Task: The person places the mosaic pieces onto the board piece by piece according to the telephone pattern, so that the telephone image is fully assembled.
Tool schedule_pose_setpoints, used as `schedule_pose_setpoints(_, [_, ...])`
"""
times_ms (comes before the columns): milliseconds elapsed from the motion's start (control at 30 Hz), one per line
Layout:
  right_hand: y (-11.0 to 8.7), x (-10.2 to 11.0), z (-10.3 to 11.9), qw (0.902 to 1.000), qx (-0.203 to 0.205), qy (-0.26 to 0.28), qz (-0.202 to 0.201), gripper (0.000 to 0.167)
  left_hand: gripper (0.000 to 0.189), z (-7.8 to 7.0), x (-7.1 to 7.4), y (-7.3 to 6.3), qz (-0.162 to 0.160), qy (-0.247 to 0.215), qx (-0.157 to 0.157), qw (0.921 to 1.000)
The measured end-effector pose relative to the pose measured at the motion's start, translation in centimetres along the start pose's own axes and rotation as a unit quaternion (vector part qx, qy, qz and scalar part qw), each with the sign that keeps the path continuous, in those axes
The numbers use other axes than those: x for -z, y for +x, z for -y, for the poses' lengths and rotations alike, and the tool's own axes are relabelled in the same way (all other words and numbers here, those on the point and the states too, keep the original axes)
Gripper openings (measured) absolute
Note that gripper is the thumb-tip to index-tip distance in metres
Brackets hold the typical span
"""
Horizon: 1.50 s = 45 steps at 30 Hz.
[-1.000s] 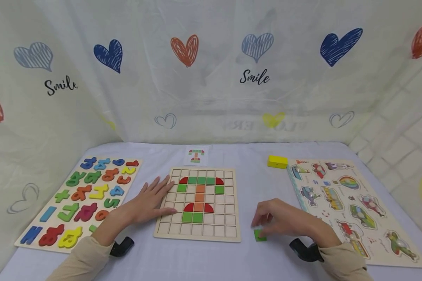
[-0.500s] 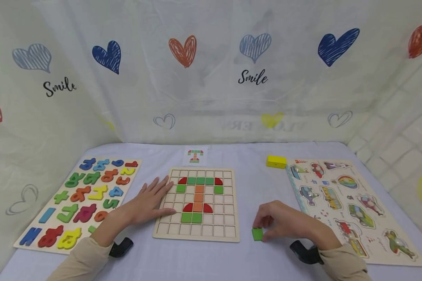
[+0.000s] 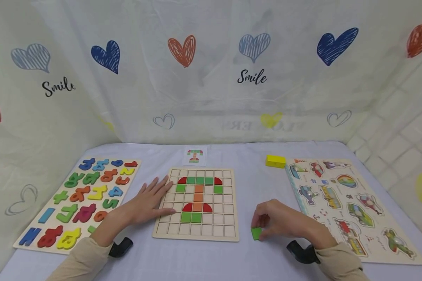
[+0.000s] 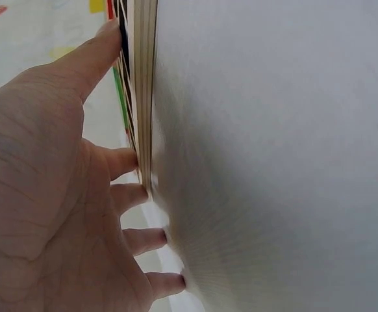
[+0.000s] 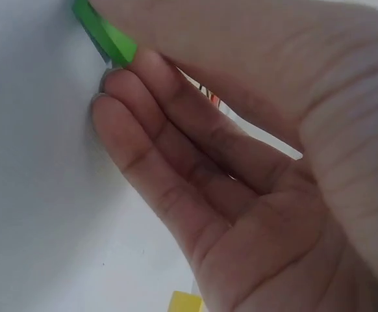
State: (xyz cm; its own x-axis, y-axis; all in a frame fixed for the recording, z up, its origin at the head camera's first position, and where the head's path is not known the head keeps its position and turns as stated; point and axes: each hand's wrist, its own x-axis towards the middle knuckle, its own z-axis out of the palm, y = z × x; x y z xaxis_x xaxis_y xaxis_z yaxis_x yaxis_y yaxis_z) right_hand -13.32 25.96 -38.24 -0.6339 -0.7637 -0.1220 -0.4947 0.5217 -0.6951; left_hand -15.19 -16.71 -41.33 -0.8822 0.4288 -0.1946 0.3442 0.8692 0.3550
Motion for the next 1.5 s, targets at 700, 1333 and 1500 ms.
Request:
schedule_pose_setpoints(700, [1.5,-0.2,-0.3,0.9932,0.08,0.083,-0.017,0.013,0.1,0.1,-0.2,0.3,0.0,0.002,0.002,1.0])
schedule_pose_setpoints(1333, [8.4,-3.8,3.7,0.9856,0.08,0.089,-0.119,0.015,0.098,-0.1,0.1,0.0,-0.004,-0.007,-0.002,1.0])
schedule_pose_setpoints(1500, [8.8,-4.3,3.7,0.9852,0.076,0.085,-0.128,0.016,0.098,-0.1,0.2,0.0,-0.001,-0.003,0.003,1.0])
